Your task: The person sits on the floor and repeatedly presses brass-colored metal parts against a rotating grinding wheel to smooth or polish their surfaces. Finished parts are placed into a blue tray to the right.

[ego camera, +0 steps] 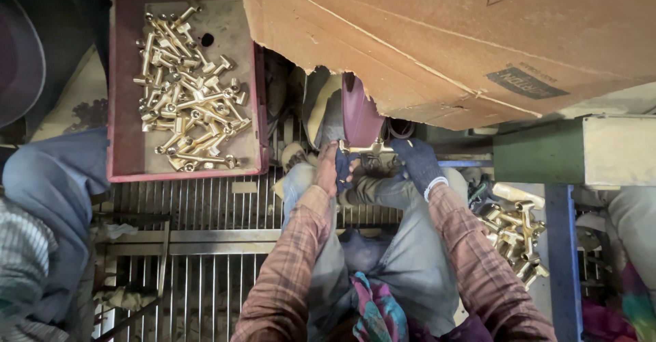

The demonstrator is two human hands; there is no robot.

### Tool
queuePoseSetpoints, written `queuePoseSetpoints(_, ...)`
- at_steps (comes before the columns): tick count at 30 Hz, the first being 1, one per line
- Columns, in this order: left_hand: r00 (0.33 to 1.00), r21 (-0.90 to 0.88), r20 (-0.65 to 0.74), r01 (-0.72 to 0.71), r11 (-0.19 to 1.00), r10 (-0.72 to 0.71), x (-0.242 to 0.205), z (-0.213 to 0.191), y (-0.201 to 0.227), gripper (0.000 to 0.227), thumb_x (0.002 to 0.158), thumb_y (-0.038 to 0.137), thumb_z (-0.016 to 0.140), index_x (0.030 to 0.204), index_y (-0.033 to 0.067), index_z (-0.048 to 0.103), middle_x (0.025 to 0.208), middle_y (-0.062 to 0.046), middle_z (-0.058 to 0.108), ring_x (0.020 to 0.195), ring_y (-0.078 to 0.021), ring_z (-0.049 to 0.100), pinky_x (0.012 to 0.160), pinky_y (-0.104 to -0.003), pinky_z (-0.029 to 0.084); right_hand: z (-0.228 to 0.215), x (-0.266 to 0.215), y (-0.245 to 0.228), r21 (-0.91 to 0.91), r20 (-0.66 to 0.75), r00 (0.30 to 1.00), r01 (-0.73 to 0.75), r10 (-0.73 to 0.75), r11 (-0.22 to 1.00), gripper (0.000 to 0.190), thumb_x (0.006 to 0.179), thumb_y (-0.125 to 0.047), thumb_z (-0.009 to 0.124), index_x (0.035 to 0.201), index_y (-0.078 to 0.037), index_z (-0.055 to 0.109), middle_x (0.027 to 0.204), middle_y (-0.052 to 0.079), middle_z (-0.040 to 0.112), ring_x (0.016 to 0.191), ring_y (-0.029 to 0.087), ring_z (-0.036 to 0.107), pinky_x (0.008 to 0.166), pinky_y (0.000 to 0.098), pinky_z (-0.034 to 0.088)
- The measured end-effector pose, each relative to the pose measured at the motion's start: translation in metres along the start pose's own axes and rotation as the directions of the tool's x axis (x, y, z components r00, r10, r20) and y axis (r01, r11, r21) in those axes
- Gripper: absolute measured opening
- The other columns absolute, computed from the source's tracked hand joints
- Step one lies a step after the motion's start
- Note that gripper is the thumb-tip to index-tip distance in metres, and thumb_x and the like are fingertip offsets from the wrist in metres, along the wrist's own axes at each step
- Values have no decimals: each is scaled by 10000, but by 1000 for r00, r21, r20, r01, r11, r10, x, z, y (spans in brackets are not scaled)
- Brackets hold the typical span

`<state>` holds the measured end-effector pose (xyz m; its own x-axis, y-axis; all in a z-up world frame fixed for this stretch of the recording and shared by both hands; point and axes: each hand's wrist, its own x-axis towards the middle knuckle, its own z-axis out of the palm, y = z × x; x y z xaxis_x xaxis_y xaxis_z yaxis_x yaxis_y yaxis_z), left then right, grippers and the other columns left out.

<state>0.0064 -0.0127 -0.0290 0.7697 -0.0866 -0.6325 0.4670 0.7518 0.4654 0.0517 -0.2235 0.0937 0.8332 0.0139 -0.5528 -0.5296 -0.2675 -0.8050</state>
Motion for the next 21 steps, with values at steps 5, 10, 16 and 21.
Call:
queuePoseSetpoints(5,997,-45,79,21,999,-17,11,-9,-10,323,1067,422,499,1065,105,559,819,-110,651,589,-189,596,406,-322,442,-2,12,3,126,11,986,-164,163,978,297,875,-300,688,902,-15,612,678,53,514,482,157,476,479,380,518)
queuePoseSetpoints(10,995,49,80,54,997,-57,1,-3,-2,375,1062,447,437,1082,101,582,804,-118,663,576,-190,597,405,-327,455,-12,9,5,-87,138,989,-46,58,995,251,905,-283,610,1004,-80,717,666,57,557,496,140,515,484,349,482)
queuePoseSetpoints(16,980,255,104,-192,948,170,-48,8,12,254,1034,393,475,1117,155,503,772,-89,638,494,-198,594,366,-347,457,-22,-31,10,-6,82,991,106,-105,994,227,959,-211,651,1094,-35,603,750,50,594,561,154,547,520,313,471)
queuePoseSetpoints(21,865,362,184,-501,786,466,-56,8,15,236,1090,335,516,1119,103,487,779,-65,581,546,-157,609,422,-310,483,-20,-41,20,66,58,883,461,-465,885,394,931,-86,692,1275,-53,503,940,46,616,766,115,640,668,279,554)
